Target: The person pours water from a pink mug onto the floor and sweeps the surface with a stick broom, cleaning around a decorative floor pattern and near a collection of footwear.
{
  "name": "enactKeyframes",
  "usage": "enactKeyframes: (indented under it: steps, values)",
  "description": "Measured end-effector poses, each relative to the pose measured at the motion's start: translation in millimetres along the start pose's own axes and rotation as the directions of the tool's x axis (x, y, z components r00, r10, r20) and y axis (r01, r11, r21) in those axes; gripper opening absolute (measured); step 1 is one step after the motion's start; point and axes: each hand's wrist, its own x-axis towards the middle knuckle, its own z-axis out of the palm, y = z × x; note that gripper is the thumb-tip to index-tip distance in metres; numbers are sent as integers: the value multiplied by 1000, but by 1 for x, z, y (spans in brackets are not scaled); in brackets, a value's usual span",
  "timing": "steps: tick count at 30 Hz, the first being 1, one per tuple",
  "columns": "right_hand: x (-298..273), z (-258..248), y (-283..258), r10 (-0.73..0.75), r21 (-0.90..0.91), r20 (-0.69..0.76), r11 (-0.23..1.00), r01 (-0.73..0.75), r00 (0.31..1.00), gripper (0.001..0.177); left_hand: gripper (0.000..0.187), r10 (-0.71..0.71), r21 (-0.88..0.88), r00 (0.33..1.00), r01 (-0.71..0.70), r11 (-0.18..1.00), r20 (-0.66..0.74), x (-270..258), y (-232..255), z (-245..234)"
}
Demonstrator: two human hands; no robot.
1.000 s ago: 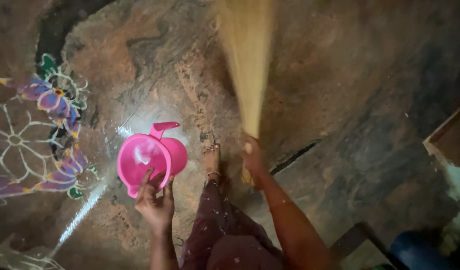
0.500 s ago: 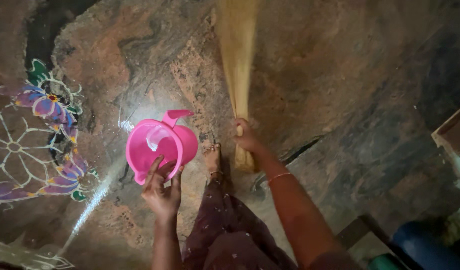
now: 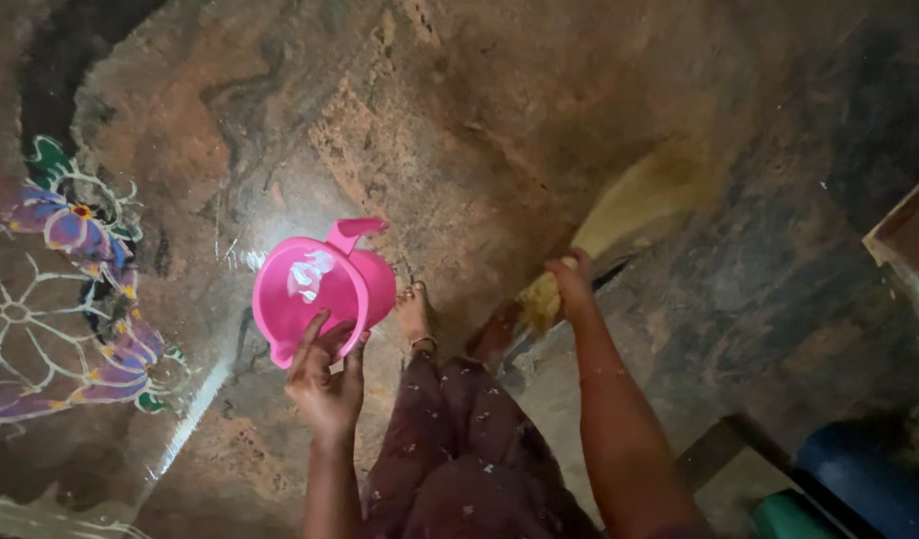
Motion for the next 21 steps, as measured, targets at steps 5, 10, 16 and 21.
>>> enactKeyframes:
  steps: [5,10,16,21]
  values:
    - [10,27,-22,-209,-399,325,854,334,922,64,19,4,-7,999,-3,1000,39,-30,21,18]
    - [-12,17,-62,-277,-397,737,562,726,617,66,21,38,-13,999,-38,999,29,-71,45,46]
    - [-88,-87,-49,-34,-287,495,937,200,868,72,15,51,-70,997,-47,996,50,-113,106,79]
    - [-97,-205,-26,-13,-328,121,943,52,993,62,17,30,-209,995,-8,978,99,-130,167,108]
